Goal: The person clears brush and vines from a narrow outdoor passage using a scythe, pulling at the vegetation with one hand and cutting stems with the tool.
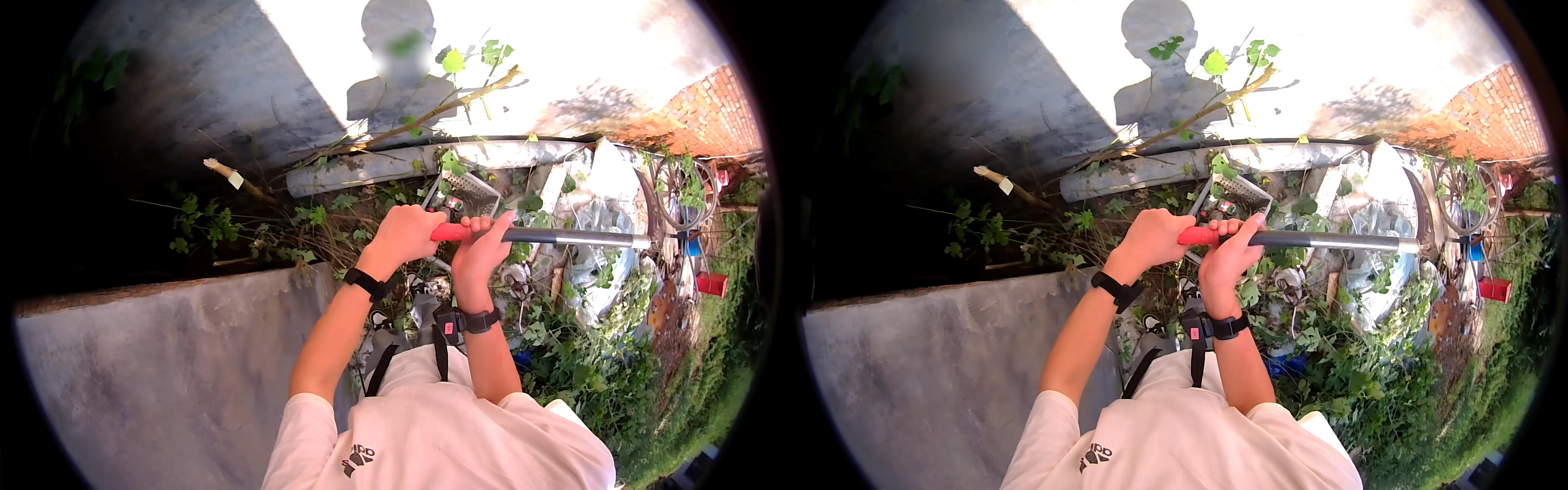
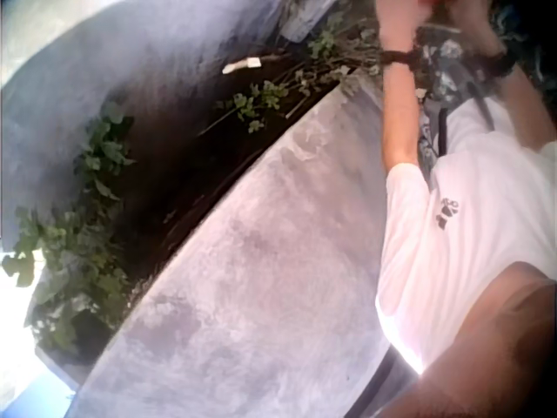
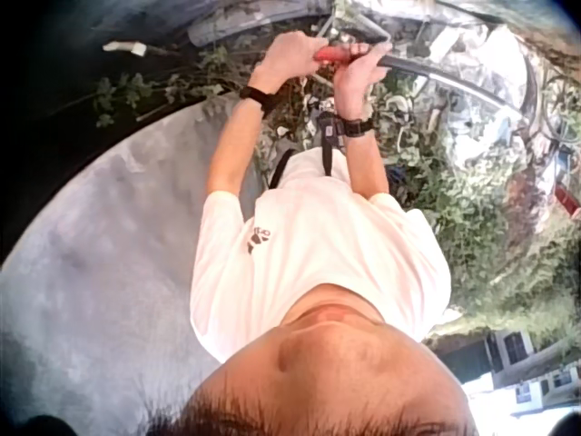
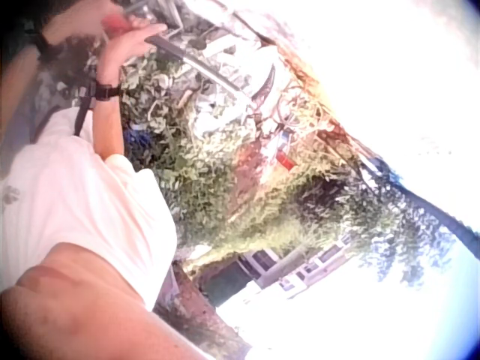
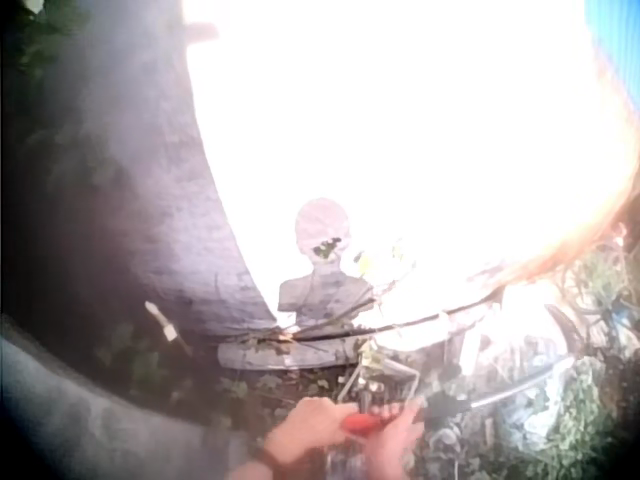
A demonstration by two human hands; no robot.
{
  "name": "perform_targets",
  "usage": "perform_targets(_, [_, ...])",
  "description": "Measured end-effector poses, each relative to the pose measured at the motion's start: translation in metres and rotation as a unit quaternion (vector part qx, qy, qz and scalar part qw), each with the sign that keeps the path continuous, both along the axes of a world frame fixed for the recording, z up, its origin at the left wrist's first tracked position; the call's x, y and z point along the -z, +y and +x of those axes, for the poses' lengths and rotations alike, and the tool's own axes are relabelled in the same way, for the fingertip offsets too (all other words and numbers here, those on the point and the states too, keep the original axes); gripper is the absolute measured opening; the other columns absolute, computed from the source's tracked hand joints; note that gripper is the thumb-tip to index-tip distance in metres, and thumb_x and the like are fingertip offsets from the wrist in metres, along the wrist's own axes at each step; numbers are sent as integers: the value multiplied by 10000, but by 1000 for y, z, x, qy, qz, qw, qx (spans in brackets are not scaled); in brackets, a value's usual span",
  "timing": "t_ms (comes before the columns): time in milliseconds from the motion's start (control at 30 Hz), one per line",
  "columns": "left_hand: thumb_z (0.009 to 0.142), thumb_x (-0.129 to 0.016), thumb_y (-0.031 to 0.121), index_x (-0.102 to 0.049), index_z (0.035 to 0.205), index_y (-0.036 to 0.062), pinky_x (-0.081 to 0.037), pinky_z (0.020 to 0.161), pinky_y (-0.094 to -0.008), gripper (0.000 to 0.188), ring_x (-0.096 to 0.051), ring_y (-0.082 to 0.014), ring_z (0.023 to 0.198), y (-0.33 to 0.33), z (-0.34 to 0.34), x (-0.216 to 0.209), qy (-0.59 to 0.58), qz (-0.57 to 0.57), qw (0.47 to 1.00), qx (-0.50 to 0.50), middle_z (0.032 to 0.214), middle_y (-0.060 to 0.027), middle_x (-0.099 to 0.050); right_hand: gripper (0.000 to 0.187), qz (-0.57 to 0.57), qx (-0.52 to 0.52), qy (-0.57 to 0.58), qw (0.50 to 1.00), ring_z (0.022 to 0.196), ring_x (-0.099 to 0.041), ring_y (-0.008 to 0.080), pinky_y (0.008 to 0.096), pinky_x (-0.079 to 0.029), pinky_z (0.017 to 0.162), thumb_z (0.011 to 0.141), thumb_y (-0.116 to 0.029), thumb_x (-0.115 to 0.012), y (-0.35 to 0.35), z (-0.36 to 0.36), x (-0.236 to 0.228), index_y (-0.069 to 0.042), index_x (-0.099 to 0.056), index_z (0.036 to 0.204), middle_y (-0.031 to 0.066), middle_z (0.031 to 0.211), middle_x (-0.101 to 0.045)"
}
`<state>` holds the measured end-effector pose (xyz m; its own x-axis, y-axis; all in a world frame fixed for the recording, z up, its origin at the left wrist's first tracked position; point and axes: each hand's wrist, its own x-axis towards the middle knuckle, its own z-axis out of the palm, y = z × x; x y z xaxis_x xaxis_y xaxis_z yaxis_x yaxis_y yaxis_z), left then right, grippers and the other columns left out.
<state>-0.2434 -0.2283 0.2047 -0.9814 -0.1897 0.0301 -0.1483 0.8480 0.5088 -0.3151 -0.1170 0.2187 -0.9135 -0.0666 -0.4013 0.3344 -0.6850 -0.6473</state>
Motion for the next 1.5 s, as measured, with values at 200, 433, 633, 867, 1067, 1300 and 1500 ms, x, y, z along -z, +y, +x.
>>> perform_targets(200, [740,-636,107,-633,776,-4,-497,634,-442,116,-642,-386,682,-33,54,18,-80,217,952,-201,703,-210,-641,293,33,-188,-26,981,514,-444,128,331,-431,464,1013,-272,-564,-95,26,33,-66,-381,915,21,658,-439])
perform_targets(433, [723,-677,110,-605,785,-38,-484,529,-400,176,-618,-268,548,-7,117,56,-244,327,847,-341,629,-153,-611,341,48,-396,-226,889,513,-444,153,326,-426,458,970,-274,-639,-85,65,140,-68,-393,856,43,674,-453])
perform_targets(633, [735,-646,109,-654,873,-4,-512,730,-469,179,-643,-432,824,46,87,79,-142,233,941,-201,829,-253,-662,378,84,-246,-187,947,509,-360,111,307,-385,471,978,-326,-627,-11,39,113,-112,-362,812,-21,633,-359])
perform_targets(867, [758,-680,187,-616,780,89,-519,587,-470,120,-639,-403,653,34,9,40,24,71,994,-85,670,-195,-630,402,79,-39,12,996,440,-317,81,272,-331,419,1025,-334,-534,2,-7,16,-106,-341,757,-40,548,-327])
perform_targets(1067, [753,-640,120,-668,859,27,-515,698,-500,143,-642,-437,779,-14,79,43,-159,110,928,-320,803,-242,-668,230,23,-379,-209,901,481,-432,147,334,-403,449,957,-150,-594,-106,12,95,-31,-442,835,33,623,-447])
perform_targets(1300, [744,-627,83,-636,830,-16,-495,712,-507,132,-631,-457,798,14,86,57,-152,144,937,-281,780,-267,-644,291,14,-351,-257,900,509,-364,104,306,-371,476,955,-120,-609,-67,24,112,-108,-383,772,-28,635,-368])
perform_targets(1500, [786,-657,128,-614,843,47,-528,624,-504,108,-644,-418,683,76,34,84,-44,106,980,-160,732,-226,-653,292,23,-217,-160,963,419,-346,119,316,-372,442,957,-155,-625,29,-21,88,-159,-381,798,-39,545,-328])
